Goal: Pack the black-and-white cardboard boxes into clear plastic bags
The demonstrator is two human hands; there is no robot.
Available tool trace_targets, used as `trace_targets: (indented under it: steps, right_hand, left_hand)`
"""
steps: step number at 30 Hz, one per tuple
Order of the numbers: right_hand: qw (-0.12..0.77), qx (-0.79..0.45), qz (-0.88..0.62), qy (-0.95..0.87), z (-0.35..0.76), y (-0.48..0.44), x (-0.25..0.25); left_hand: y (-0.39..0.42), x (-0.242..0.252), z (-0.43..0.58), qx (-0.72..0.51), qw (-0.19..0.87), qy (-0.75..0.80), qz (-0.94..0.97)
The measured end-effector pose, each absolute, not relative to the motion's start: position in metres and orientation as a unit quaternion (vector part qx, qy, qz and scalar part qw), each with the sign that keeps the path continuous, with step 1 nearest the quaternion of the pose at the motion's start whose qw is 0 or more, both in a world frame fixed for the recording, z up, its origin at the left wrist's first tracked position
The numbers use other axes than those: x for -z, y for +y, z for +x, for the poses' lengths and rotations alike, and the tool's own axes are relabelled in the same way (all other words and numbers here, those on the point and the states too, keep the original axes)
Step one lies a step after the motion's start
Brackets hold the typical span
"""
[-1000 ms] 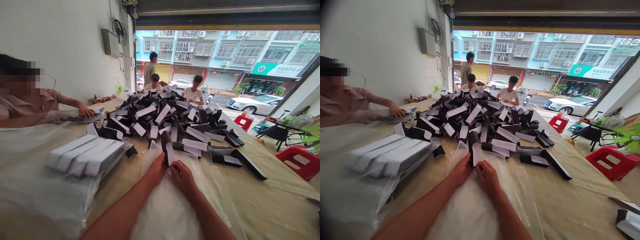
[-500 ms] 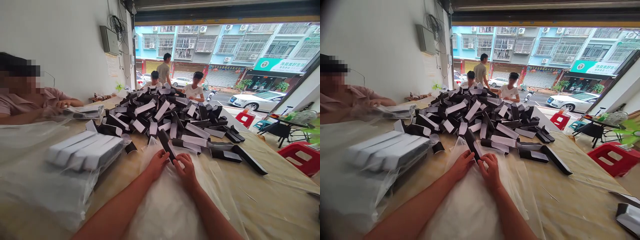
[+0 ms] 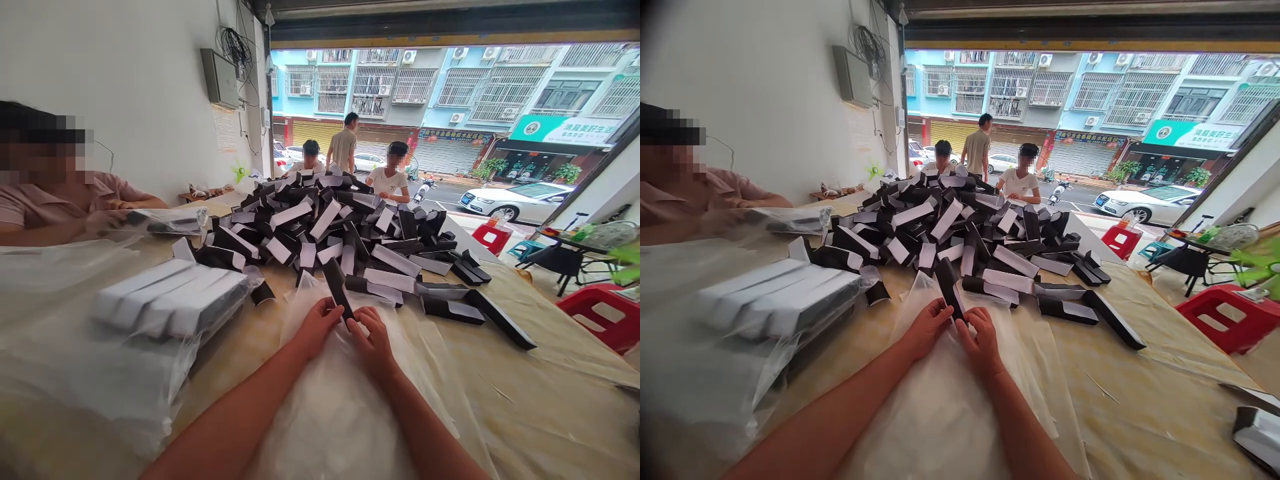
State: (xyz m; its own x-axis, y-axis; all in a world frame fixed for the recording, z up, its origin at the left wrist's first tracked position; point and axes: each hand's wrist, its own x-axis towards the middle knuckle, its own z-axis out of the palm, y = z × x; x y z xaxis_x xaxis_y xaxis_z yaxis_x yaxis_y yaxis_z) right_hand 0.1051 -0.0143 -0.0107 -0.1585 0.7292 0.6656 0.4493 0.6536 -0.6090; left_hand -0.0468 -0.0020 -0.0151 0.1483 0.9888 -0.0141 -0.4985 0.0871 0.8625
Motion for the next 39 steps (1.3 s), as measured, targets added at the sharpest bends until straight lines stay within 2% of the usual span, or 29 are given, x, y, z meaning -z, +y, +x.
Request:
trace_targets:
  steps: [19, 39]
  right_hand:
    - [0.489, -0.173, -0.406, -0.753, 0.109, -0.01, 0.012]
    - [0.503, -0.212, -0.425, -0.722, 0.111, -0.011, 0.011]
  left_hand:
    - [-0.004, 0.01, -0.042, -0.578, 0.66, 0.342, 0.336]
    - [-0.001, 0.017, -0.043, -0.573, 0.664, 0.332, 0.348]
